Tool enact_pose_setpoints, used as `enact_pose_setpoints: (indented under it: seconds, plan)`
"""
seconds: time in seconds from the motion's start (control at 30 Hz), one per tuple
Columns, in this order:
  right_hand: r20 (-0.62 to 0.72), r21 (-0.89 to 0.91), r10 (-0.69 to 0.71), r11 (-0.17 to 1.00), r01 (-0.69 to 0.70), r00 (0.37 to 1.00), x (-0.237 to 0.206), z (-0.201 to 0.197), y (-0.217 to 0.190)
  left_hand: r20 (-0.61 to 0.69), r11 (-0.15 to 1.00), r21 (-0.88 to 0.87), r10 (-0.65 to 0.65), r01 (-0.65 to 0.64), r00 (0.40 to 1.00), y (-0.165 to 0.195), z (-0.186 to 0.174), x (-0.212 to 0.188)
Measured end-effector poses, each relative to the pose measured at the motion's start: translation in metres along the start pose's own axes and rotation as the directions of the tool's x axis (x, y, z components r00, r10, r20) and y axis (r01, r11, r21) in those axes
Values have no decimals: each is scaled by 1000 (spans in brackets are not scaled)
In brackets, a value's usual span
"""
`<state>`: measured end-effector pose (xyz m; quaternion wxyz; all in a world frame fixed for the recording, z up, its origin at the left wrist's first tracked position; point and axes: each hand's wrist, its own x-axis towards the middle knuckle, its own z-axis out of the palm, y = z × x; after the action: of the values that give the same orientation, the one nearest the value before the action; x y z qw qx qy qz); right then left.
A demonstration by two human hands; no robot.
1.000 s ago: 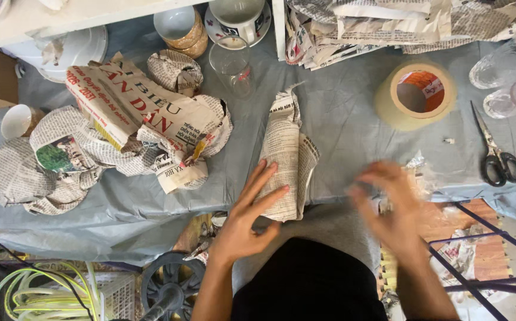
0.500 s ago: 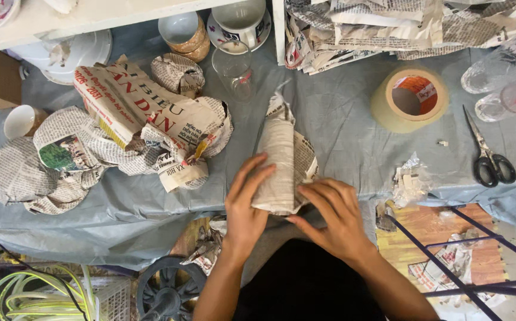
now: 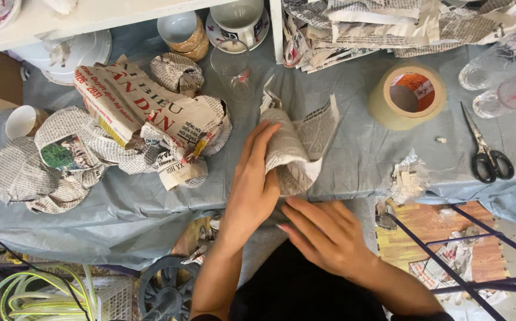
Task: The person wraps several items with newspaper and secures them with tape. They handle multiple wrapped items, fold newspaper sheets, and place the finished bundles on a nearby shelf.
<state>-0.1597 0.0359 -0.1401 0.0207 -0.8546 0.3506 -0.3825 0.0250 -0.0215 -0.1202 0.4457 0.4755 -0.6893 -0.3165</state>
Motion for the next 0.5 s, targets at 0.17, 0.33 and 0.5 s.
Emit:
enact_pose_setpoints:
  seconds: [0.17, 0.33, 0.5]
  plan:
    - [254, -195, 258, 958, -212, 932, -2, -1, -2, 70, 999, 36, -35, 33, 997, 6, 25, -7]
    - [381, -308, 426, 895, -322, 821, -10, 11, -2, 103, 996, 73, -62, 55, 993, 23, 43, -25]
    - [330, -353, 423, 884, -305, 844, -26, 11, 9, 123, 998, 63, -30, 23, 992, 32, 58, -23]
